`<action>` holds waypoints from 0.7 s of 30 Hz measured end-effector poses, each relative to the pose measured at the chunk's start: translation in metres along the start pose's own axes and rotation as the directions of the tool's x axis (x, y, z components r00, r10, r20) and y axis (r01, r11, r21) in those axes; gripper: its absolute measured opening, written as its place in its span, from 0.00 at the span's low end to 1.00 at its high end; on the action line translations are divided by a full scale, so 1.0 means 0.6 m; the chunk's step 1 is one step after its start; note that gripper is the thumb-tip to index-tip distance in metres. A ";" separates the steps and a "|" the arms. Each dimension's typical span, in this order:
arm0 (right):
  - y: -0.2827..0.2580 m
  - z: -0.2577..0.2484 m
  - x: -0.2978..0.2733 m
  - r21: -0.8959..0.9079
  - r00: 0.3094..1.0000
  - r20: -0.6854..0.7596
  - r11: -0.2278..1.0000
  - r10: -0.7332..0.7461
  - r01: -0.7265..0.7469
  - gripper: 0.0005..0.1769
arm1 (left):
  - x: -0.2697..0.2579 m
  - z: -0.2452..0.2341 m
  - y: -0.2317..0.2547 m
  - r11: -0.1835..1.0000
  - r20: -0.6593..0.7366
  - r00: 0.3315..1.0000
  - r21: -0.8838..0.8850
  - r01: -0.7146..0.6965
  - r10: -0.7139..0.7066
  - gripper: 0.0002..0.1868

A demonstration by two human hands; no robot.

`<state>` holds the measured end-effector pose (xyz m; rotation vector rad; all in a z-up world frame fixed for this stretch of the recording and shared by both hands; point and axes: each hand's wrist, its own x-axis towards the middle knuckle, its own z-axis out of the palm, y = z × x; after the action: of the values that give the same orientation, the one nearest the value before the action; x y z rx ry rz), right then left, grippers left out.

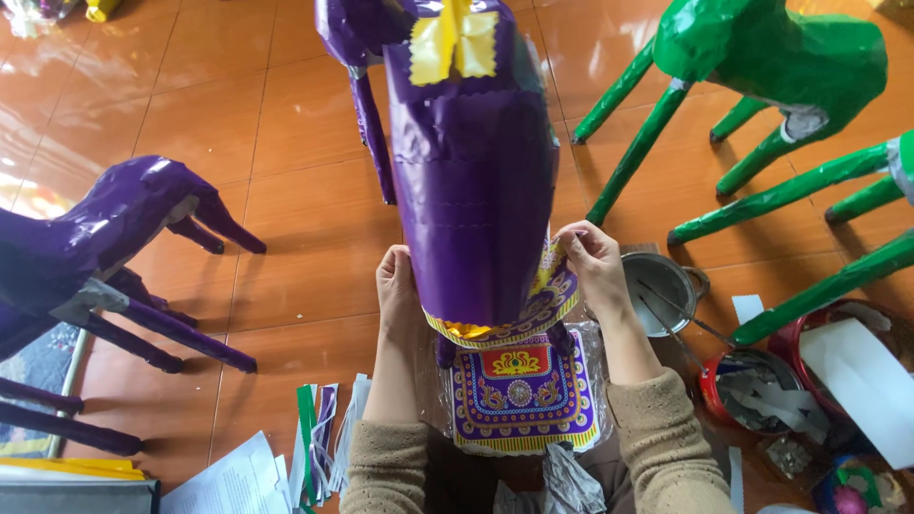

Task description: Decorating a purple horse-shaped craft with colorful paper and fabric strips

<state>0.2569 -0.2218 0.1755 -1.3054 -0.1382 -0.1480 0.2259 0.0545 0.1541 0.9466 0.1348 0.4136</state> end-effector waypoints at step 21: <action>0.033 0.039 0.063 0.188 0.966 0.193 0.973 -0.172 0.136 0.04 | 0.005 -0.029 -0.003 0.971 0.001 0.995 0.221 -0.093 0.095 0.07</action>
<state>0.2973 -0.1951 0.1696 -1.1330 -0.4239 -0.1288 0.2243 0.0681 0.1426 1.1731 0.1474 0.4981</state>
